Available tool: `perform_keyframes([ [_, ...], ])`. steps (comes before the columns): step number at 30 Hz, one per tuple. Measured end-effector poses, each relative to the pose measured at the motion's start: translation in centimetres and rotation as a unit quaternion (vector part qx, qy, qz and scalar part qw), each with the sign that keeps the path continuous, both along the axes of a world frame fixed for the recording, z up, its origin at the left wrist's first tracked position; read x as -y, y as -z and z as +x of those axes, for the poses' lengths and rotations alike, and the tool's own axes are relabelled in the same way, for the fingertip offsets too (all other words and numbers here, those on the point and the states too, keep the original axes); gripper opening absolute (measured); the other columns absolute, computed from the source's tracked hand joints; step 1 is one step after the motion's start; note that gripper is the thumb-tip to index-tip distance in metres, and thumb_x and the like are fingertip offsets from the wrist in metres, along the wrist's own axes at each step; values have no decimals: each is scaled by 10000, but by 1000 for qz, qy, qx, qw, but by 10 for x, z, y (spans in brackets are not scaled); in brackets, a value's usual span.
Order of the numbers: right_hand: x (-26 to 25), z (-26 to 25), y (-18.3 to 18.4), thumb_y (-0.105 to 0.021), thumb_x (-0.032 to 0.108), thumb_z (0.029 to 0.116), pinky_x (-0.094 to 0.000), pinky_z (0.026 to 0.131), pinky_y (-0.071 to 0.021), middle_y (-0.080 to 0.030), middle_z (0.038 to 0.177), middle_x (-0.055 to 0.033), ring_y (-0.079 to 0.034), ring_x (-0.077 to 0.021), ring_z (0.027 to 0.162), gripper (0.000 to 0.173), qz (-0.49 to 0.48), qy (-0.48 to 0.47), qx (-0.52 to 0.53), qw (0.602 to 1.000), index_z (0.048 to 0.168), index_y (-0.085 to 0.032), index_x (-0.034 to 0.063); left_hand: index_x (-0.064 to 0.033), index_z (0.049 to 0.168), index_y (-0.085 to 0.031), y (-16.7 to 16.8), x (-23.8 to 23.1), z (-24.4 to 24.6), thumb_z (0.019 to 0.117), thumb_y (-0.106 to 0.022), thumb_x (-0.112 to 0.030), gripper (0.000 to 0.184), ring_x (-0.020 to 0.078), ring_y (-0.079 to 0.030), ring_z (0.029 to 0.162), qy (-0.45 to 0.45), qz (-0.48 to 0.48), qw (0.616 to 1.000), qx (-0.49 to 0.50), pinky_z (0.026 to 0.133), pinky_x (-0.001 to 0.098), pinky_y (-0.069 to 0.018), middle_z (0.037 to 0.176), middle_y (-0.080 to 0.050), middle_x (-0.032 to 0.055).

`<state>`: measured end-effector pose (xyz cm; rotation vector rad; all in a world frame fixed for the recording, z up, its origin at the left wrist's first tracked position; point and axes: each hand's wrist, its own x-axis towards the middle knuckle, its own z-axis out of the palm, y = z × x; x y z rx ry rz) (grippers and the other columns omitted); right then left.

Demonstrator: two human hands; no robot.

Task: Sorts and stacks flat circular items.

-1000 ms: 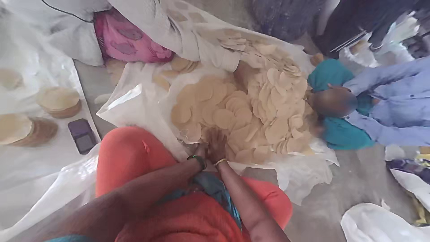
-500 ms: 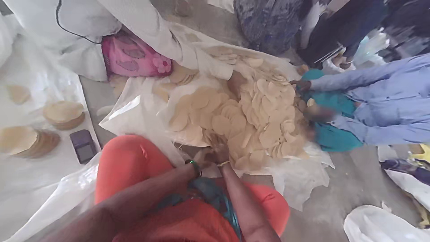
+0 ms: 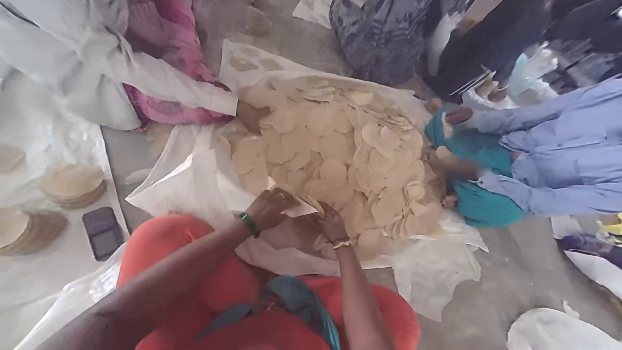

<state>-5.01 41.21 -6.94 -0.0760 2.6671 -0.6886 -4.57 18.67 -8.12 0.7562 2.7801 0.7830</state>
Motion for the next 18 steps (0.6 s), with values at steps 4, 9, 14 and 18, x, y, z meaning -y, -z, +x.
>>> perform_keyframes([
  [4,-10,-9,11,-710,201,953,-510,1144,-407,-609,1385,-243,-573,-366,1313,585,-45,-1,21,999,1469,-515,8,-188,1338,-665,11,-11,-11,873,-783,-295,491,388,-501,1343,-27,-21,999,-28,1060,599,-411,1361,-622,150],
  [9,-13,-14,23,-698,308,970,-504,1108,-443,-639,1339,-218,-609,-327,1259,576,-102,16,61,993,1461,-535,53,-162,1107,-773,17,-12,-13,893,-740,-256,237,401,-518,1329,-13,-4,997,-79,1054,634,-401,1303,-667,142],
  [14,-12,-8,34,-698,341,966,-510,1131,-424,-608,1406,-202,-579,-331,1315,624,-57,-13,56,997,1503,-501,92,-133,1027,-786,10,-9,-3,865,-724,-246,207,375,-511,1339,-17,-34,998,-51,1058,607,-406,1332,-651,130],
  [18,-12,-8,27,-708,392,949,-530,1133,-411,-588,1419,-218,-558,-348,1330,682,-75,-2,74,994,1506,-487,68,-118,1089,-777,9,-5,2,889,-752,-385,335,367,-418,1424,-33,-79,996,22,1135,608,-318,1428,-588,128],
])
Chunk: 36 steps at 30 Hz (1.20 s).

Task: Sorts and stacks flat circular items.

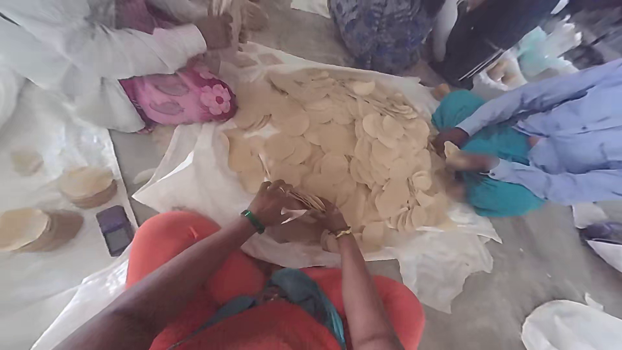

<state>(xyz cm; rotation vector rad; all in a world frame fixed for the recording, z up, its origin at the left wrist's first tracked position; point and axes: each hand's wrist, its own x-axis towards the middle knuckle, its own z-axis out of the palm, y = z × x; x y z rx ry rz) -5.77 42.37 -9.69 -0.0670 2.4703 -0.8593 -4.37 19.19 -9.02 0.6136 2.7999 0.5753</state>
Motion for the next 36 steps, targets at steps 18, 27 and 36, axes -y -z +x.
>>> perform_keyframes([
  [18,14,10,-5,-772,454,888,-498,1164,-380,-498,1531,-177,-498,-311,1401,807,-16,-48,-16,999,1536,-452,95,-22,1013,-775,8,7,18,999,-608,-199,243,441,-710,968,56,64,994,-64,804,613,-545,979,-741,230],
  [27,55,28,21,-701,559,855,-604,1195,-279,-372,1623,-174,-322,-376,1506,914,144,-152,-89,974,1582,-385,103,20,1140,-687,-8,-3,18,1065,-444,-213,345,459,-634,1146,21,-182,960,211,906,653,-489,1176,-675,261],
  [36,52,46,39,-742,514,836,-679,1189,-180,-230,1672,-226,-182,-420,1551,1008,166,-19,-99,981,1611,-289,56,35,1547,-314,20,-8,3,956,-708,-213,753,403,-458,1396,-278,137,906,288,1163,521,-376,1519,-427,290],
])
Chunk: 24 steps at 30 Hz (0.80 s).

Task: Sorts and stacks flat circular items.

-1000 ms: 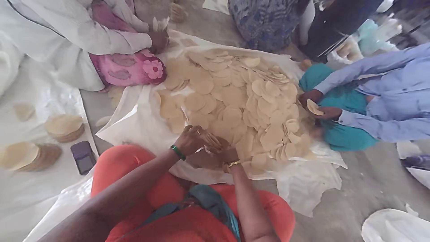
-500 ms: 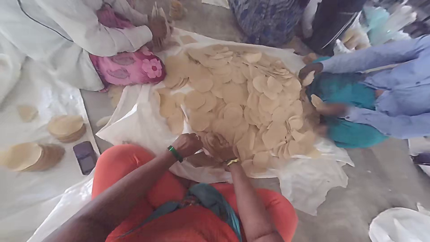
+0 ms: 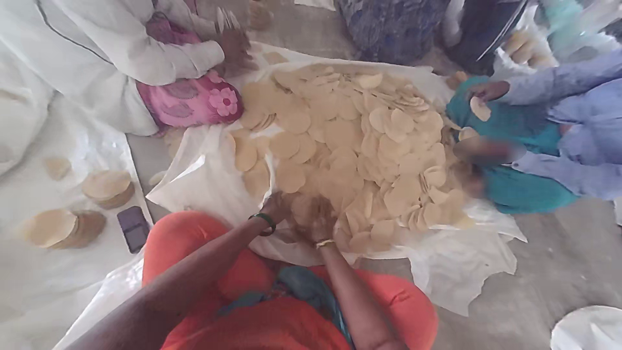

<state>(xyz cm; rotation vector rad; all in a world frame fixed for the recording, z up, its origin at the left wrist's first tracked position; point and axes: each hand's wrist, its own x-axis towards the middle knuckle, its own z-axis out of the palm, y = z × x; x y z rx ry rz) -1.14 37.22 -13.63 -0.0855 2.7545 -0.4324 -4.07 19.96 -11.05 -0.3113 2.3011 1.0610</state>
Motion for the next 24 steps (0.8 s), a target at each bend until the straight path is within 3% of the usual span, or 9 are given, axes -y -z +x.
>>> perform_keyframes([
  [2,-5,0,-17,-759,354,880,-610,1224,-182,-179,1681,-237,-157,-397,1562,980,-39,83,78,993,1615,-214,4,57,1505,-366,6,-2,-5,942,-735,-303,764,395,-477,1378,-19,6,1000,-8,1155,512,-384,1475,-470,296],
  [5,-13,5,-34,-735,338,944,-445,1220,-305,-318,1620,-264,-342,-349,1506,927,-105,217,132,961,1593,-198,-49,64,1458,-428,11,-8,-9,938,-732,-392,756,408,-501,1347,-21,6,999,24,1137,537,-390,1423,-513,301],
  [7,-8,5,-29,-717,280,966,-448,1209,-321,-317,1616,-273,-358,-353,1494,882,-138,273,152,940,1591,-189,-51,32,1506,-385,13,-14,-12,925,-738,-429,822,397,-483,1376,-6,-3,998,63,1150,537,-382,1464,-492,282],
  [9,2,4,-20,-716,251,960,-443,1233,-282,-225,1656,-265,-282,-351,1531,907,-149,285,133,937,1607,-149,-36,5,1541,-334,14,-19,-13,932,-726,-437,849,396,-473,1388,-1,0,995,100,1147,537,-384,1487,-475,273],
  [12,13,5,-25,-728,190,947,-434,1212,-311,-210,1654,-279,-313,-353,1517,939,-203,300,106,926,1611,-100,-31,9,1518,-374,12,-20,-10,949,-733,-310,745,401,-481,1369,-20,68,993,99,1131,543,-384,1476,-479,280],
  [16,10,0,-26,-784,64,879,-452,1159,-378,-330,1592,-285,-398,-365,1445,943,-313,390,92,861,1596,-175,-6,8,1417,-526,17,-17,-10,931,-757,-234,590,365,-514,1341,-24,124,989,79,1132,522,-386,1419,-548,249],
  [19,6,2,-16,-767,-3,868,-464,1093,-424,-470,1501,-246,-485,-329,1358,898,-385,449,127,796,1582,-223,12,-9,1477,-468,18,-18,-10,913,-774,-217,675,370,-467,1395,24,119,988,91,1166,528,-354,1481,-499,244],
  [21,3,3,-12,-718,-32,886,-481,1072,-429,-480,1497,-227,-489,-318,1348,813,-427,477,142,755,1565,-273,25,-7,1497,-444,10,-19,-12,941,-744,-267,684,371,-428,1430,58,89,989,106,1187,531,-325,1508,-474,242],
  [24,-6,-2,-24,-702,28,915,-486,1006,-464,-484,1462,-241,-514,-327,1280,706,-466,500,149,715,1521,-340,15,-22,1473,-489,-7,-17,-15,961,-712,-204,587,344,-476,1388,16,139,985,102,1162,516,-358,1469,-517,231],
])
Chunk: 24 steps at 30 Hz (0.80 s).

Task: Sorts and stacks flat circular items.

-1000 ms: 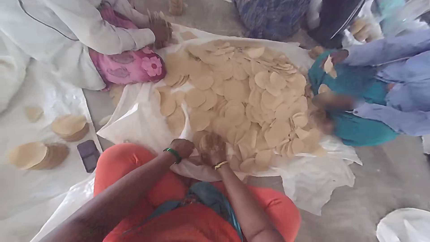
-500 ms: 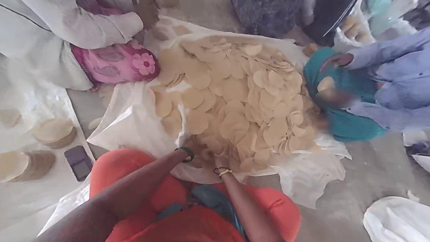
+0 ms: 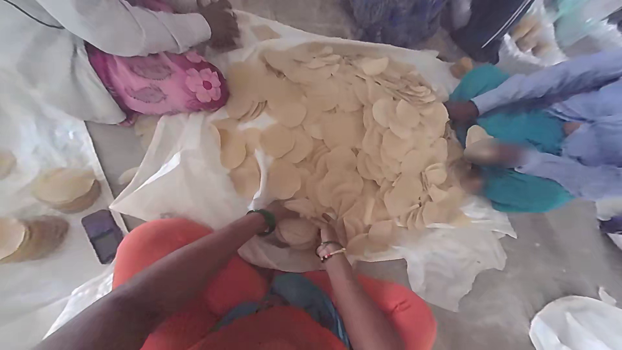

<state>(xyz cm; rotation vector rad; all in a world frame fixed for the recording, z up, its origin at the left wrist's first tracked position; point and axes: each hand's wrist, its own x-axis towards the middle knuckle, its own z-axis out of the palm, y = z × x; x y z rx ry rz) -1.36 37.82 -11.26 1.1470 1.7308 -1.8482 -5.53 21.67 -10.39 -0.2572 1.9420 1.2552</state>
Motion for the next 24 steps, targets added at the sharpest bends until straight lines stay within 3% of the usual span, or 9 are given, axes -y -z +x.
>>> perform_keyframes([
  [3,-13,2,-20,-696,182,964,-496,1007,-480,-483,1471,-231,-529,-326,1279,705,-44,-35,-6,998,1541,-316,41,-3,1395,-537,-18,8,0,937,-717,-125,507,264,-588,1204,-56,70,996,-12,1046,441,-470,1334,-596,202],
  [7,-9,18,-41,-557,219,1034,-418,798,-586,-633,1195,-155,-664,-240,992,457,-162,-69,-48,983,1444,-433,60,5,1396,-511,-50,13,12,953,-678,-69,479,148,-618,1051,-103,111,987,-61,936,329,-521,1236,-617,155],
  [11,-13,7,-47,-761,1,829,-321,875,-574,-645,1154,-155,-652,-157,1020,602,-69,-42,-203,976,1358,-479,-56,29,1484,-405,-59,-11,7,982,-653,-109,577,144,-628,1068,-195,182,960,-91,947,310,-528,1276,-606,176],
  [13,-22,-2,-52,-774,25,756,-262,850,-596,-697,1039,-81,-689,-85,950,561,-31,-29,-284,958,1259,-537,-53,34,1387,-482,-58,-26,0,1056,-489,-165,386,96,-628,992,-246,259,927,-118,897,285,-536,1142,-634,100],
  [15,-25,-1,-49,-794,92,718,-233,846,-596,-722,984,-12,-699,-32,923,577,-5,-1,-364,931,1225,-559,-51,-39,1300,-545,-44,-34,-5,1094,-265,-416,513,138,-657,974,-309,359,875,-99,832,357,-571,1090,-672,67],
  [17,-18,5,-35,-841,158,716,-259,890,-594,-704,1052,-13,-690,-38,979,706,0,20,-426,905,1281,-483,-67,-83,1408,-485,-28,-33,-5,1064,-85,-578,724,214,-657,1046,-325,421,847,-6,837,443,-570,1189,-661,101],
  [19,-9,10,-15,-886,243,692,-266,933,-579,-679,1181,-43,-665,-43,1074,837,25,-24,-461,887,1330,-452,-81,-124,1320,-543,-18,-36,1,1049,-110,-625,715,238,-685,979,-371,468,798,82,785,458,-591,1097,-691,102],
  [21,-1,6,0,-840,330,755,-253,1032,-504,-558,1403,-136,-549,-85,1276,740,81,-108,-513,848,1291,-555,-93,-119,1217,-584,-15,-38,4,1060,-99,-588,693,204,-688,893,-399,514,753,100,743,401,-593,984,-696,84],
  [24,5,1,-5,-834,340,789,-233,1006,-529,-657,1280,-58,-603,-59,1211,560,158,-108,-564,803,1205,-636,22,-72,1236,-587,-26,-28,-2,1077,-140,-568,686,205,-704,940,-404,516,753,66,810,388,-594,1014,-713,96],
])
